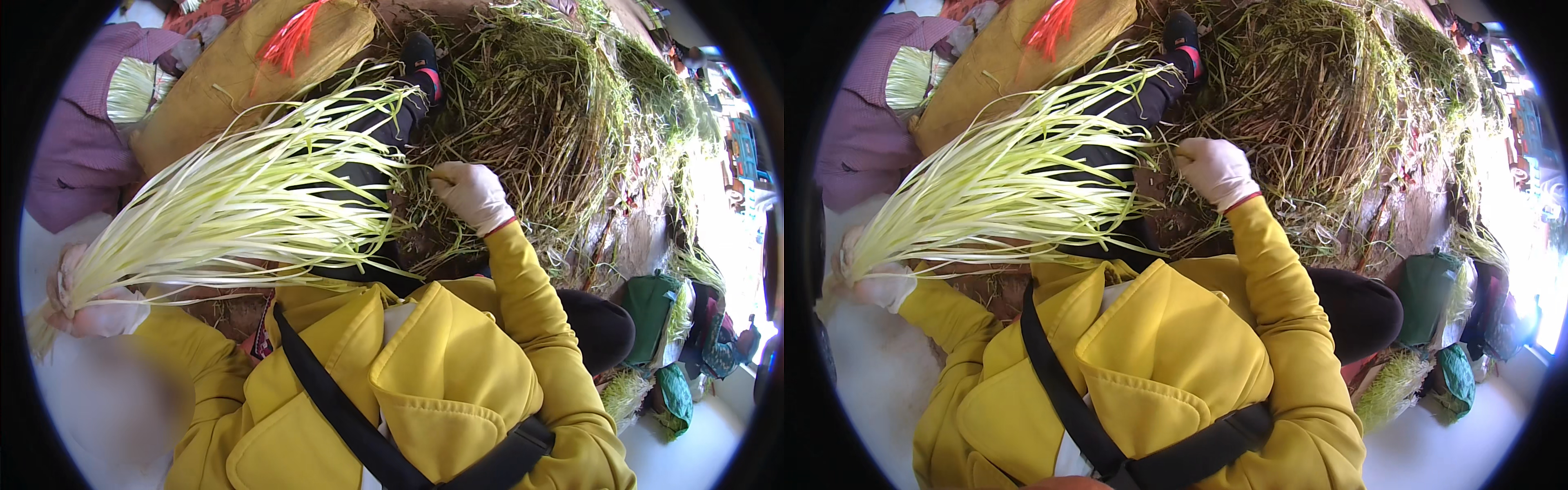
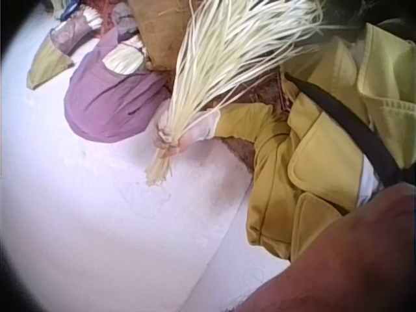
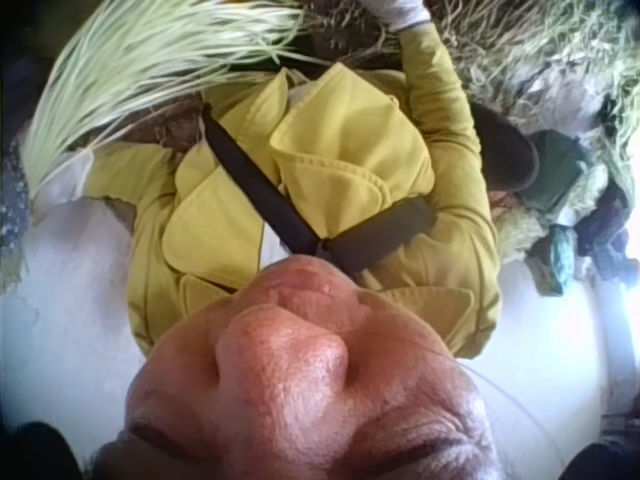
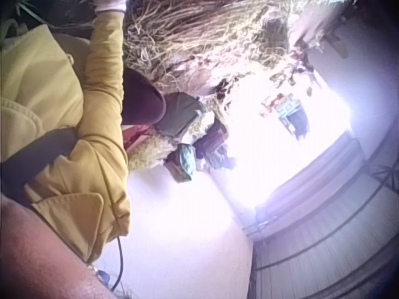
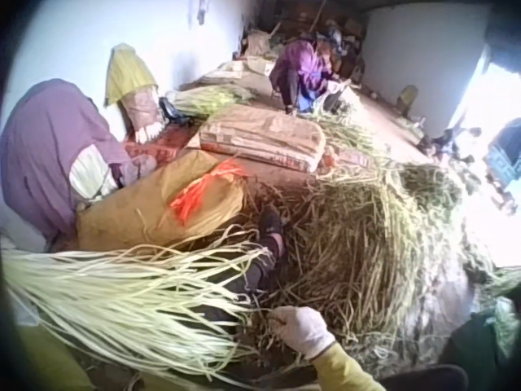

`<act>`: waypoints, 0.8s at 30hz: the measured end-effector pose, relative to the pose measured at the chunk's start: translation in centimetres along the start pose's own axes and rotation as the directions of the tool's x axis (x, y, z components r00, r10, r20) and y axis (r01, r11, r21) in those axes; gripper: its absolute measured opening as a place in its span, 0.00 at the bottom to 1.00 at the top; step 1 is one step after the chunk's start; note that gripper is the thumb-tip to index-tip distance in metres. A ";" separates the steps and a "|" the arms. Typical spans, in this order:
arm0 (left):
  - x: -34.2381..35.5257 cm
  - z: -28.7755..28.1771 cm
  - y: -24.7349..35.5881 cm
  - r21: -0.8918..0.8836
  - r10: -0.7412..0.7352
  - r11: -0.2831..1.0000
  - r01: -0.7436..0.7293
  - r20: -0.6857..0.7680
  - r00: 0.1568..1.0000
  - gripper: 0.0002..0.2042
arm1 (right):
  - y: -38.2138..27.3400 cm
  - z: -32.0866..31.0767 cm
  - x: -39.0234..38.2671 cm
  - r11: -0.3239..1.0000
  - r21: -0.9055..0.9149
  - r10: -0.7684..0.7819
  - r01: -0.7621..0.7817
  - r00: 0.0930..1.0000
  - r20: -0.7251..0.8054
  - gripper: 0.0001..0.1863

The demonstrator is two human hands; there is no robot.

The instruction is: The person sits on the floor and repeatedly strips outer layers from long, pale green plant stalks by hand. They gather the cleaned stalks into a bundle and continue peeling additional stalks from a large pile.

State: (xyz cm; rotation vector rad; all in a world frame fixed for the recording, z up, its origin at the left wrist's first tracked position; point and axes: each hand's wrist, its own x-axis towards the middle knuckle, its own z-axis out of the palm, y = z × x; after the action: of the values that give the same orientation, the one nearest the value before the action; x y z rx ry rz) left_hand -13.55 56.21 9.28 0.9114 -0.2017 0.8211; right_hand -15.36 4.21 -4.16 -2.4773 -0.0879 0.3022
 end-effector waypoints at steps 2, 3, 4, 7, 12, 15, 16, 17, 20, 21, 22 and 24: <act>-0.5 0.7 -0.4 0.292 0.113 0.949 -0.118 0.034 0.993 0.17 | -1.3 1.1 -0.4 0.973 0.173 -0.150 0.153 0.988 -0.031 0.12; -0.7 1.0 -0.5 0.216 0.086 0.972 -0.089 0.025 0.996 0.17 | -2.2 2.0 -0.3 0.946 0.197 -0.251 0.257 0.966 -0.056 0.13; -0.5 1.3 -0.1 0.014 -0.026 1.000 0.026 0.062 0.998 0.17 | -2.8 2.5 -0.2 0.924 0.225 -0.306 0.308 0.951 -0.045 0.15; -0.4 1.2 0.5 -0.273 -0.139 0.946 0.175 0.146 0.980 0.18 | -3.4 4.0 1.4 0.955 0.103 -0.275 0.280 0.960 -0.057 0.12; 0.7 -0.9 0.6 0.071 0.090 0.994 -0.086 -0.061 0.994 0.18 | 0.7 3.5 3.1 0.887 -0.453 0.222 -0.087 0.941 0.254 0.11; 1.3 -1.5 0.5 -0.037 0.135 0.990 -0.136 -0.030 0.990 0.17 | 2.5 2.8 1.4 0.903 -0.404 0.272 -0.146 0.922 0.276 0.12; 1.3 -1.6 0.1 -0.001 0.184 0.983 -0.184 0.030 0.982 0.16 | 2.5 2.8 0.6 0.949 -0.286 0.204 -0.136 0.954 0.222 0.12; 1.4 -1.5 -0.2 -0.020 0.225 0.974 -0.225 -0.032 0.974 0.16 | 2.3 2.9 0.1 0.991 -0.103 0.112 -0.091 0.969 0.221 0.15; 1.1 -0.9 -0.9 -0.362 0.259 0.902 -0.237 0.014 0.966 0.15 | 0.7 4.2 -0.8 0.942 0.170 -0.306 0.290 0.949 0.079 0.20; 1.0 -0.8 -0.8 -0.129 0.284 0.952 -0.277 0.040 0.958 0.14 | 0.2 5.0 -0.8 0.899 0.218 -0.400 0.381 0.915 0.051 0.21; 0.7 -0.7 -0.7 0.111 0.305 0.944 -0.311 0.069 0.950 0.12 | 0.2 5.6 -0.9 0.940 0.294 -0.242 0.174 0.947 0.213 0.21; 0.5 -0.5 0.0 0.199 0.199 0.951 -0.237 0.192 0.961 0.10 | 0.8 7.3 -0.8 0.991 0.132 -0.072 0.029 0.939 0.335 0.17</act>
State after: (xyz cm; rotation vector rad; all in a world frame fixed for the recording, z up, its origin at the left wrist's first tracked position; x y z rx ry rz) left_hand -13.31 56.83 9.19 1.1847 -0.3713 0.9854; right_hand -17.90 7.76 -10.18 -2.2721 -0.2684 0.6900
